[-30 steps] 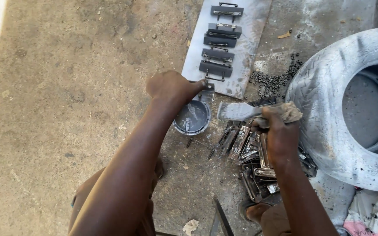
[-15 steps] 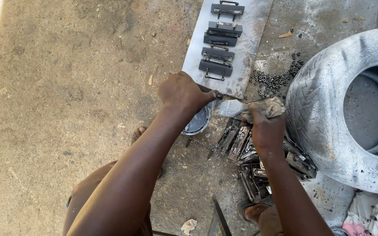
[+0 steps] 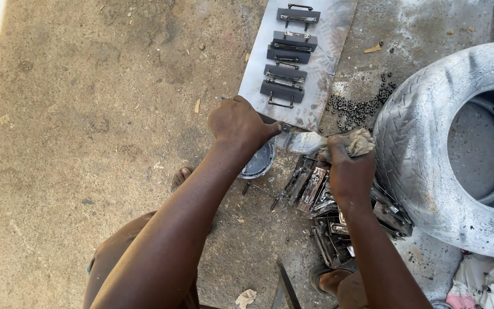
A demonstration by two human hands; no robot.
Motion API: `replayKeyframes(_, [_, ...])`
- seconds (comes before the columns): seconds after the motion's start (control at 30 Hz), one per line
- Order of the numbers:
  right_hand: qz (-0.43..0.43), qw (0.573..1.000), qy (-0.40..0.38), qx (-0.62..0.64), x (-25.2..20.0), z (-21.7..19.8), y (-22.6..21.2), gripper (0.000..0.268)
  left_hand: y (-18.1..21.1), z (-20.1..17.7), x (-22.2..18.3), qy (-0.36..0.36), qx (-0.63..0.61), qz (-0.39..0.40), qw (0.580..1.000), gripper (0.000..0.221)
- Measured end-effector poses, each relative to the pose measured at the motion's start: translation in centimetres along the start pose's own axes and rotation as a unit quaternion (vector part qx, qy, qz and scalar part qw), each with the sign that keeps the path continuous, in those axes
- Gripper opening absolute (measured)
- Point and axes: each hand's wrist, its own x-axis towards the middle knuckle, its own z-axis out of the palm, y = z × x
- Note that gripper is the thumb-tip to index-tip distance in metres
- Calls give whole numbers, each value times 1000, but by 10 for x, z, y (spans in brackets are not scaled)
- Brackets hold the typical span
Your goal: Painting small metal hinges with black paint using a brush and placing them on a board.
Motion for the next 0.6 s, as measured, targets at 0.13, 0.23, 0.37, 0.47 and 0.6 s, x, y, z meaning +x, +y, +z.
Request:
replayKeyframes(0.13, [-29, 998, -30, 44, -7, 1, -8, 22, 2, -4, -4, -9, 3, -3, 1000, 109])
replayKeyframes(0.23, [-23, 997, -44, 65, -5, 7, 0, 20, 4, -4, -5, -10, 21, 0, 1000, 109])
replayKeyframes(0.37, [-20, 998, -27, 51, -2, 0, 3, 17, 3, -1, -5, -7, 11, 0, 1000, 107])
replayKeyframes(0.47, [-19, 998, -31, 47, -5, 2, -6, 18, 3, -2, -5, -7, 4, -2, 1000, 107])
replayKeyframes(0.6, [7, 999, -47, 18, -21, 10, -15, 21, 5, -4, -8, -4, -21, 5, 1000, 110])
